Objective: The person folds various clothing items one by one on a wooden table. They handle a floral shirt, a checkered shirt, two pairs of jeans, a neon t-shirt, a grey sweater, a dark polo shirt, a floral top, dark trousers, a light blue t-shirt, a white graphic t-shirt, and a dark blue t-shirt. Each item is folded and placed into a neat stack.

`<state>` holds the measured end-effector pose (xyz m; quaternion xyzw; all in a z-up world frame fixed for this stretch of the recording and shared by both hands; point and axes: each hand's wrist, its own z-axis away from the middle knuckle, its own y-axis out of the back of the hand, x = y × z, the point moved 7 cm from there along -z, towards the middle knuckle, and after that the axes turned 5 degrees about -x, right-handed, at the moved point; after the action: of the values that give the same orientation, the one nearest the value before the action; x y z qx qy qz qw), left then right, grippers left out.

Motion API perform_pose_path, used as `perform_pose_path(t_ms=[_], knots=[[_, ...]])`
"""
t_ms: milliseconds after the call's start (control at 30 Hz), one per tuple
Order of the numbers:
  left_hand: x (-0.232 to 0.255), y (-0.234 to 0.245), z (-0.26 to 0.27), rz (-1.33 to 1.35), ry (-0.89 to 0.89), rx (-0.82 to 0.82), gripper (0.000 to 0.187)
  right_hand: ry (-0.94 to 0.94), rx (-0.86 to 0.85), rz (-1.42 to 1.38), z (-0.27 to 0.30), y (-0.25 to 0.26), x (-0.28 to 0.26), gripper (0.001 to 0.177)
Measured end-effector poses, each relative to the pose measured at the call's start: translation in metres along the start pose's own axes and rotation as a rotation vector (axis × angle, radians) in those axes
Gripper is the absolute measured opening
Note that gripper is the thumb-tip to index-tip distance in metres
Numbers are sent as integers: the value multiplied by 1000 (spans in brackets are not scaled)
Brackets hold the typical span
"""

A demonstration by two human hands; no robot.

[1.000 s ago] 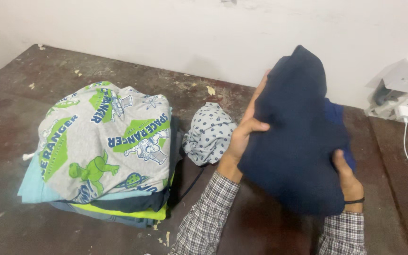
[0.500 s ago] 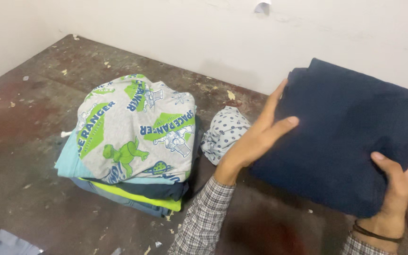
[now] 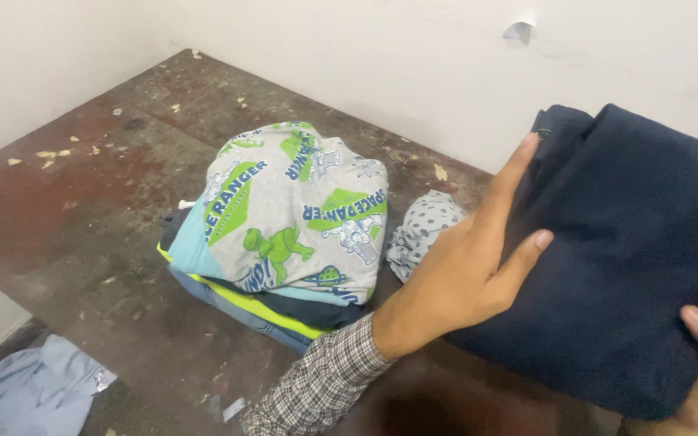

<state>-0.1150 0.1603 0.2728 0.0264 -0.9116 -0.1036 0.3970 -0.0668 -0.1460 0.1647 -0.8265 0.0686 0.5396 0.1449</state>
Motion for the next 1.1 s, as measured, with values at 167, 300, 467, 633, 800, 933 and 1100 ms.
perform_pose_path(t_ms=[167, 300, 467, 633, 800, 933, 1100], knots=[[29, 32, 18, -102, -123, -6, 84, 50, -40, -45, 12, -36, -13, 73], [35, 63, 31, -75, -166, -80, 100, 81, -92, -73, 20, -74, -23, 71], [30, 106, 31, -121, -142, 41, 104, 161, -266, -210, 22, -145, -45, 72], [21, 146, 37, 15, -89, 219, 103, 237, -355, -392, 30, -202, -58, 74], [26, 176, 53, -213, -79, 192, 97, 268, -462, -502, 29, -237, -62, 75], [22, 188, 63, -305, -23, 19, 94, 274, -558, -397, 25, -253, -53, 82], [9, 190, 54, -293, -10, 92, 91, 368, -607, -287, 20, -265, -43, 92]])
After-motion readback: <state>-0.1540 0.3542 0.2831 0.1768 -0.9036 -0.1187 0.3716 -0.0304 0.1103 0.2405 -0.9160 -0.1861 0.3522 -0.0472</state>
